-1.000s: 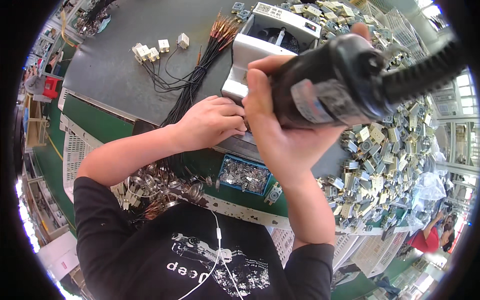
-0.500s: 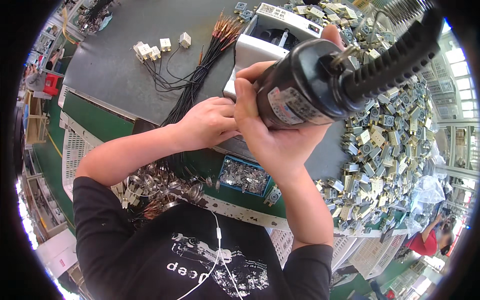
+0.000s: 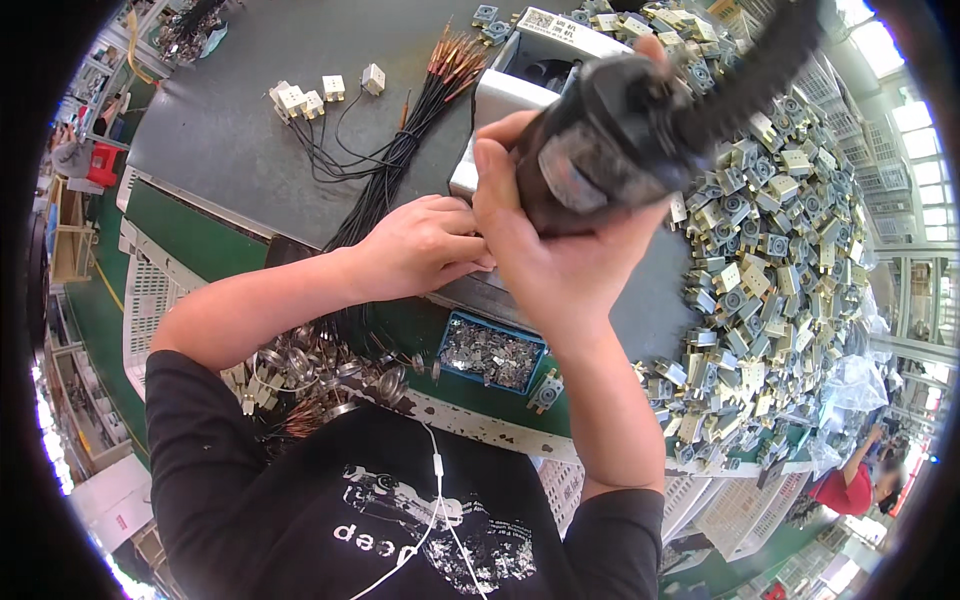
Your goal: Assembling electronic components by placing them into a fixture and using an electric screwdriver to fasten them.
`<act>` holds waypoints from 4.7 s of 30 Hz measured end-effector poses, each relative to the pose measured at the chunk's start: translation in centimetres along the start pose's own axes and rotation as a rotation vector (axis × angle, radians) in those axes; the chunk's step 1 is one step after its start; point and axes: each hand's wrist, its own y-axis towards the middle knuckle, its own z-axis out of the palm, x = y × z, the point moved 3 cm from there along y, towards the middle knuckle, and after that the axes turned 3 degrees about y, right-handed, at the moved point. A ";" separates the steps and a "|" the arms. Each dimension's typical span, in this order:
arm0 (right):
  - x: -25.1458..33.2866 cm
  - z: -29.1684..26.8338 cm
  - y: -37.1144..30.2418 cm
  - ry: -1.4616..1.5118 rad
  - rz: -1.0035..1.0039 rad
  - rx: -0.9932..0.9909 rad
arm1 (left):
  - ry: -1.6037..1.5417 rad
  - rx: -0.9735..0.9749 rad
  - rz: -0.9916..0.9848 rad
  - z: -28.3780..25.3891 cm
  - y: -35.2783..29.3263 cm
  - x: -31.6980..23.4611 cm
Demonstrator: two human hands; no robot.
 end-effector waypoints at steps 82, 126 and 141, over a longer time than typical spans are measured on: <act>-7.6 -19.4 -4.7 -1.579 0.342 0.371 | 0.241 1.079 -0.109 2.0 -3.5 -3.1; -3.9 -3.6 -8.2 -0.891 -0.012 0.551 | -0.219 -0.021 -0.425 -9.4 -3.8 0.6; -3.3 7.1 -9.7 -0.464 -0.067 1.013 | 0.097 0.803 -0.543 -11.1 -7.5 -2.0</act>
